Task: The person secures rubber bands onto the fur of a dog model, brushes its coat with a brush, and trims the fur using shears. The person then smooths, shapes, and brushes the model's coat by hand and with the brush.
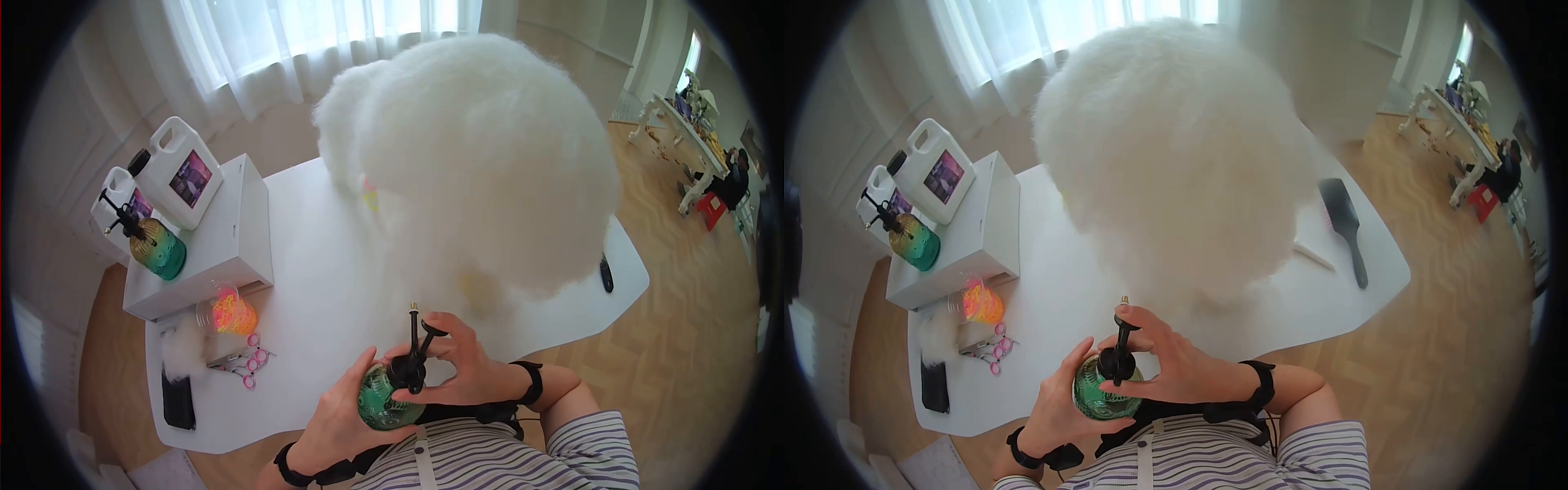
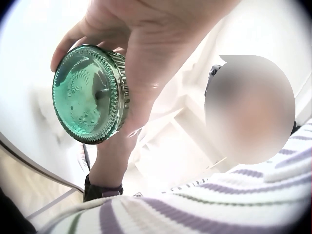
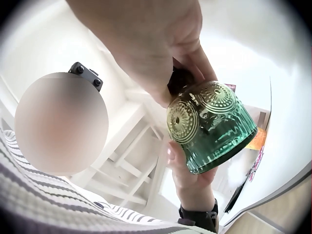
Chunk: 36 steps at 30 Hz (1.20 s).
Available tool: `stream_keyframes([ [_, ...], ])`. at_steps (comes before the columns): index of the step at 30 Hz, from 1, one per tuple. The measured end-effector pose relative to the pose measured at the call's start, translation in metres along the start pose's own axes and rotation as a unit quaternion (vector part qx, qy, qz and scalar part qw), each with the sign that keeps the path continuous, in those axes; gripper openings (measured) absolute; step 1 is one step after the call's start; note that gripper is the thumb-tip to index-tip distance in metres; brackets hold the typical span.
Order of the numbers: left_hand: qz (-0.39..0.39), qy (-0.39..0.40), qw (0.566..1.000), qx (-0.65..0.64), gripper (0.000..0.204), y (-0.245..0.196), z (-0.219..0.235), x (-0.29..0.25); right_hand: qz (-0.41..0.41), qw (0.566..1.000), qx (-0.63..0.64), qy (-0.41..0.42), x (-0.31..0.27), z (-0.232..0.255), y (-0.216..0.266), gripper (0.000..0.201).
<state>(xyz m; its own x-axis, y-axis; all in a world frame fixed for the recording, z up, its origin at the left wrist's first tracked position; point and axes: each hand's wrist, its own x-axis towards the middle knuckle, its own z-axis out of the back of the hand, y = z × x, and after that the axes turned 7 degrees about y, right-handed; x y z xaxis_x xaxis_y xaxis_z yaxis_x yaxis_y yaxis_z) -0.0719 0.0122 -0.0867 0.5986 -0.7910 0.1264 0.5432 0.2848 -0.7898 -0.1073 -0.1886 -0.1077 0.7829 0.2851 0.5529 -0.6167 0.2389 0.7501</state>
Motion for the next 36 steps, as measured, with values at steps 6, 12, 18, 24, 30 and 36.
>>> stream_keyframes([
  [6, -0.008, -0.07, 0.997, -0.006, 0.101, 0.015, 0.008, -0.008, 0.034, 0.997, -0.04, 0.053, 0.022, -0.01, -0.01, 0.092],
  [12, -0.047, -0.081, 0.995, -0.044, 0.094, 0.04, 0.032, 0.009, 0.018, 0.993, -0.111, 0.045, 0.062, -0.018, -0.001, 0.083],
  [18, -0.093, -0.125, 0.979, -0.131, 0.104, 0.072, 0.053, 0.045, 0.033, 0.98, -0.197, -0.018, 0.113, -0.03, -0.01, 0.081],
  [24, -0.091, -0.158, 0.976, -0.119, 0.1, 0.087, 0.048, 0.06, -0.01, 0.974, -0.224, -0.042, 0.121, -0.031, -0.023, 0.08],
  [30, -0.124, -0.225, 0.96, -0.113, 0.09, 0.097, 0.039, 0.065, 0.051, 0.958, -0.28, -0.043, 0.125, -0.033, -0.024, 0.072],
  [36, -0.133, -0.237, 0.954, -0.129, 0.088, 0.104, 0.033, 0.057, 0.042, 0.955, -0.291, -0.029, 0.126, -0.041, -0.009, 0.072],
])
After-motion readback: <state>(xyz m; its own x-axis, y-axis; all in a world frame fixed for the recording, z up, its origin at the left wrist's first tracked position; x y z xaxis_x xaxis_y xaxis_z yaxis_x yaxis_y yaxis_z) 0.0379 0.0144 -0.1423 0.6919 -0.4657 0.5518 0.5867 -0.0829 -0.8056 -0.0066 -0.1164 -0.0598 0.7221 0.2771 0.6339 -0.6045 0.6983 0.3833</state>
